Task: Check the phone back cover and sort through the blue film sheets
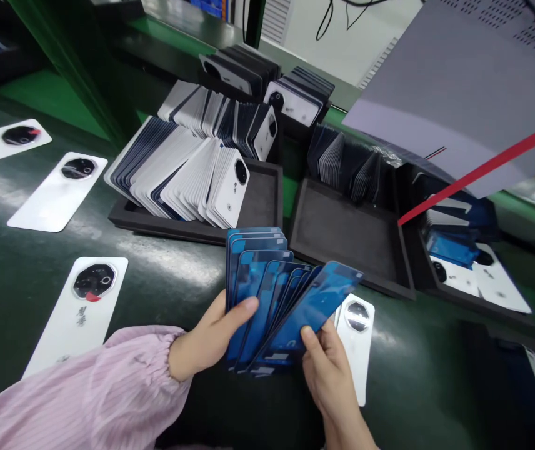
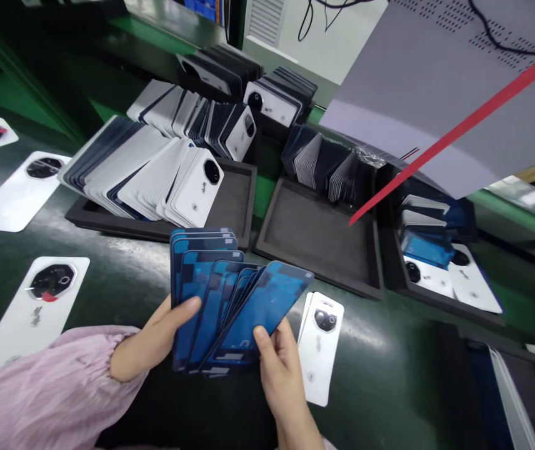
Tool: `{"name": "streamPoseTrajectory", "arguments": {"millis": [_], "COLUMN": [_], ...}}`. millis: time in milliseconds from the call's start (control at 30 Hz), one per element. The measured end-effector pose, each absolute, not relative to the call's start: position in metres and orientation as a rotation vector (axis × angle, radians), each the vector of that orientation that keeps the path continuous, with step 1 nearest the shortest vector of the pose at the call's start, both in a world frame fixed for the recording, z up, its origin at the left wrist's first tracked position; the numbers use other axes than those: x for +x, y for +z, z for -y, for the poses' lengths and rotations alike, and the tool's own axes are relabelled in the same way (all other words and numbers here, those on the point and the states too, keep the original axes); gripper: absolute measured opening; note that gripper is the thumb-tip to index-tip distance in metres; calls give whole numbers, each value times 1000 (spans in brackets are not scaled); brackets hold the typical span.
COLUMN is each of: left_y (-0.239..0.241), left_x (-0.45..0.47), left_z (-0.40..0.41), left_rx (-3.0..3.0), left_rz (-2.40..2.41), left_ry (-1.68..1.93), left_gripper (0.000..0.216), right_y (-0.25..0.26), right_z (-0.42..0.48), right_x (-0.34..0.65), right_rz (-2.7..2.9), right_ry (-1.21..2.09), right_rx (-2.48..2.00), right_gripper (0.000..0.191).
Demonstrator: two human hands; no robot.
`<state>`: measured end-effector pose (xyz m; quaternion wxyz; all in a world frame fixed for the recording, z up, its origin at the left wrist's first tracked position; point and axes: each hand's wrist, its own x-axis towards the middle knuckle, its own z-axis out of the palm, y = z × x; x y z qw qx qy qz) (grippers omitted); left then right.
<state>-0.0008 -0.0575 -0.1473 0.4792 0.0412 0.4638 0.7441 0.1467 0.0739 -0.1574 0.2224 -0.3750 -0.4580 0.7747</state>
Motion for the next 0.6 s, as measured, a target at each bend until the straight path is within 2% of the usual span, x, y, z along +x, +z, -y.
{"name": "streamPoseTrajectory", "arguments": {"millis": [67, 200, 333, 433, 600], "left_y": [-150, -148, -142, -145, -155], "left_x": [-1, -1, -1, -1, -2], "left_z": [60, 59, 54, 54, 58], "left_rx": [55, 19, 113, 135, 15], "left_rz": [-1121, -1209, -1219, -1196, -1107], "left_ry": [1797, 1804, 1846, 1854, 1829], "left_gripper": [54, 36, 35, 33, 47], "right_y": [-157, -153, -150, -152, -155], "right_z": [-80, -105, -104, -86, -85], "right_x": [147, 156, 159, 152, 150], "right_rz": [1242, 1128, 1125, 1178, 1199], "right_ry": [2072, 1911, 2003, 2131, 2103], "right_rx": [-1052, -1076, -1084, -1076, -1080], "right_gripper": [29, 22, 25, 21, 19]}}
